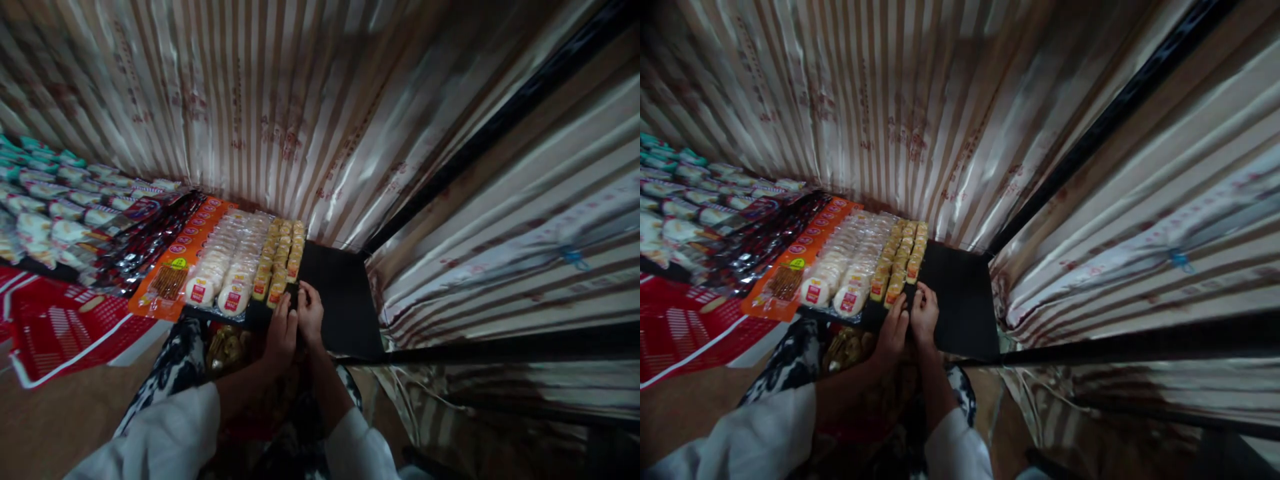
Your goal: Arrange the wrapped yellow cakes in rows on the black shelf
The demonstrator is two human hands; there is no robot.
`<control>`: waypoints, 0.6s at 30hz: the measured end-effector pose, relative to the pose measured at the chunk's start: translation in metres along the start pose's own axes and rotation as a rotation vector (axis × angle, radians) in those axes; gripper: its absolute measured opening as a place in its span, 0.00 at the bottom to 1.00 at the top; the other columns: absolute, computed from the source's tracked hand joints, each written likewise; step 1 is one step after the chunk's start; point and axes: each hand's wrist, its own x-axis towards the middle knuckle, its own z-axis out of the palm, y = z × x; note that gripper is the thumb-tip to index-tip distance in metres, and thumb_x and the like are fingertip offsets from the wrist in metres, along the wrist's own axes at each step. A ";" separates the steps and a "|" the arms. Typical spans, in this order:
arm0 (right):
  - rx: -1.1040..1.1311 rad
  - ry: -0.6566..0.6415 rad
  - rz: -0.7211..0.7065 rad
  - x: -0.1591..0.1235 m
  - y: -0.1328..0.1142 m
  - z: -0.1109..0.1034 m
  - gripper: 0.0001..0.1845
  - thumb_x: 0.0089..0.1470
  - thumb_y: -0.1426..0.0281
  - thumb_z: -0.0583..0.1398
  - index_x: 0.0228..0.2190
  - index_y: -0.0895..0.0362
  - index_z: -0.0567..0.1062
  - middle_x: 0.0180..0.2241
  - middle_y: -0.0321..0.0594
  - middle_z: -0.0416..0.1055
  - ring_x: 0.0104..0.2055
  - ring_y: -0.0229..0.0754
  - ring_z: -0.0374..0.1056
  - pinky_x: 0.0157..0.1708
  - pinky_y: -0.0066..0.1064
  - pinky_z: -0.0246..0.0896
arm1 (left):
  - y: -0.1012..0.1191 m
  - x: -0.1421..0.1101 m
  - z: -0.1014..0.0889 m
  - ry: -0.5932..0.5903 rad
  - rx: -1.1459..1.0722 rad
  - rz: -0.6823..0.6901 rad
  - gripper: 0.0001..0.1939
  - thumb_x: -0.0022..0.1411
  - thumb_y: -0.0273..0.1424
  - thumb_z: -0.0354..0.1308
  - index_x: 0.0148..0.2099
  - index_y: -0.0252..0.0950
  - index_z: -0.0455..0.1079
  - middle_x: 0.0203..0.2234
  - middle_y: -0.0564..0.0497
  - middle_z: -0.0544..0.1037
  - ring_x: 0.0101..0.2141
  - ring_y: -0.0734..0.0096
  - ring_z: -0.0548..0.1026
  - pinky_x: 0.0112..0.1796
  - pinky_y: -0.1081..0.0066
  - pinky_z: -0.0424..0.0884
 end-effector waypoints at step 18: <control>0.003 -0.099 0.029 -0.038 -0.022 0.012 0.21 0.53 0.67 0.52 0.48 0.58 0.69 0.46 0.47 0.69 0.44 0.41 0.68 0.45 0.33 0.65 | -0.013 -0.006 -0.032 0.096 0.152 0.078 0.21 0.63 0.31 0.41 0.54 0.32 0.64 0.56 0.42 0.66 0.58 0.67 0.61 0.60 0.62 0.54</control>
